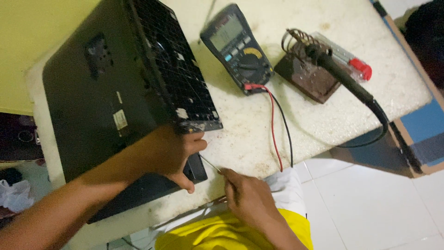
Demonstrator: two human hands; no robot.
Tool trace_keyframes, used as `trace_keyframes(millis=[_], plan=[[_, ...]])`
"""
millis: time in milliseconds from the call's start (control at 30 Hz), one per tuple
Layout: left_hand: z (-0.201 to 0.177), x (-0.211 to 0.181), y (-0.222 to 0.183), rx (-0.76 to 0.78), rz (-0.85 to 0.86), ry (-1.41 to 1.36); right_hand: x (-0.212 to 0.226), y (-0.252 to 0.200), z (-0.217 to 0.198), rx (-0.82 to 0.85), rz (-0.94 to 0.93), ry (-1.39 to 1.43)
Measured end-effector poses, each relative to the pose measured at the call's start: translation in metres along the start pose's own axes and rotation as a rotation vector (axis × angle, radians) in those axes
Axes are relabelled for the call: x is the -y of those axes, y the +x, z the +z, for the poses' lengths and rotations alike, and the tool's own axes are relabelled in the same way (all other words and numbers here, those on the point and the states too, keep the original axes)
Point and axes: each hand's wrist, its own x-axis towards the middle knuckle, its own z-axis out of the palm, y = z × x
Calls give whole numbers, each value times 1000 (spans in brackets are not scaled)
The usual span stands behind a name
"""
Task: Using a screwdriver to pry open the back casing of a computer monitor to access internal components.
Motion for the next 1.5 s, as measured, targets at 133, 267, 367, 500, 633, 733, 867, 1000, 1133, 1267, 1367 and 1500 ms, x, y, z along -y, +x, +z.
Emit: trace_keyframes(millis=[133, 267, 367, 500, 633, 733, 867, 1000, 1133, 1267, 1367, 1500], plan=[[9, -10, -35, -184, 52, -92, -16, -28, -13, 34, 60, -25], [27, -29, -114, -580, -225, 74, -21, -33, -10, -129, 51, 282], [80, -34, -189, -860, -756, 35, -2, -15, -2, -321, 31, 395], [165, -36, -271, -890, -1550, -170, 45, 19, -18, -428, -19, 366], [207, -49, -281, -686, -1851, -761, 85, 60, -34, -410, -150, 194], [199, -58, -275, -699, -1827, -768, 99, 82, -42, -403, -137, 9], [166, -52, -273, -605, -1860, -927, 116, 92, -50, -340, 40, -249], [169, -43, -271, -622, -1903, -1011, 124, 95, -49, -399, 33, -319], [151, -50, -271, -694, -1932, -1132, 127, 95, -50, -379, 62, -349], [138, -64, -272, -984, -1837, -1351, 128, 99, -52, -468, 8, -394], [273, -28, -300, -1221, -1502, -776, 140, 101, -62, -490, -8, -391], [125, -75, -286, -1550, -1699, -1264, 145, 110, -82, -485, -88, -415]])
